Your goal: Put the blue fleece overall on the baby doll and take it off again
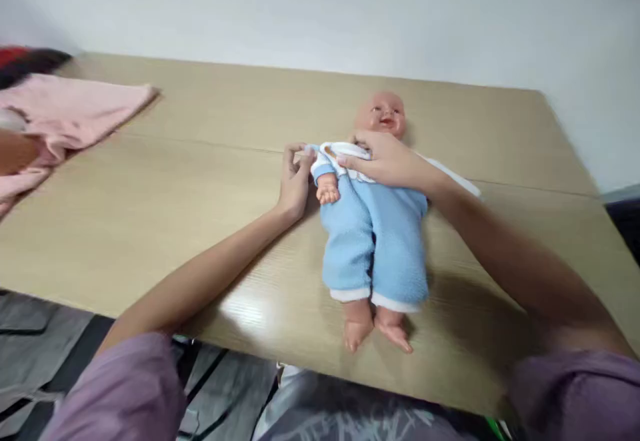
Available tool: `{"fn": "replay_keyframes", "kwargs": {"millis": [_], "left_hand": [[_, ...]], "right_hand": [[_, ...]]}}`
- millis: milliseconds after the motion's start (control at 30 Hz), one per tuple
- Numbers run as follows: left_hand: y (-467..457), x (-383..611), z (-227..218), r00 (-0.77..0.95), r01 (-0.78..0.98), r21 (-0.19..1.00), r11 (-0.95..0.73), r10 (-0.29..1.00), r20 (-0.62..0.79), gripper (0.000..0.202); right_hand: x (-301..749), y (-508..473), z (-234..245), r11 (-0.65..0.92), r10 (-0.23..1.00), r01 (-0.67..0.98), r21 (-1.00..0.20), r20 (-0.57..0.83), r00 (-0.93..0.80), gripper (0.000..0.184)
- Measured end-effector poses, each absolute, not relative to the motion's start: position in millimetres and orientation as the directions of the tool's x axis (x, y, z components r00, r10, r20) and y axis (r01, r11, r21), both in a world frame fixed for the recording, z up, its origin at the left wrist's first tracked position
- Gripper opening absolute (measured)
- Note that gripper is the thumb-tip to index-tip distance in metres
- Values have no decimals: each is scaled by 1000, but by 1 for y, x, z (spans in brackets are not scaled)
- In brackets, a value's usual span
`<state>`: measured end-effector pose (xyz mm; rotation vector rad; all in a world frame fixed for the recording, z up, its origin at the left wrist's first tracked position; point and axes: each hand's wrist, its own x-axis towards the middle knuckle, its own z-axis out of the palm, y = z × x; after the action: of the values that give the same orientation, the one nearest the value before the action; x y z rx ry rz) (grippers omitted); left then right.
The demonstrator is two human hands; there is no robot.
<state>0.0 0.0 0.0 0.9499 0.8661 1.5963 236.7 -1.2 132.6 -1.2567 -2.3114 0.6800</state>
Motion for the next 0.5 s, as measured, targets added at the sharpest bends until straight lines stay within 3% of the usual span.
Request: {"fn": "replay_keyframes", "kwargs": {"millis": [200, 500], "left_hand": [[14, -11, 7, 112, -407, 913, -17, 991, 68, 59], [30, -25, 14, 226, -273, 961, 45, 974, 19, 58]], "right_hand": [[240, -3, 120, 438, 869, 620, -651, 129, -477, 34], [243, 1, 109, 437, 851, 511, -740, 156, -502, 32]]}}
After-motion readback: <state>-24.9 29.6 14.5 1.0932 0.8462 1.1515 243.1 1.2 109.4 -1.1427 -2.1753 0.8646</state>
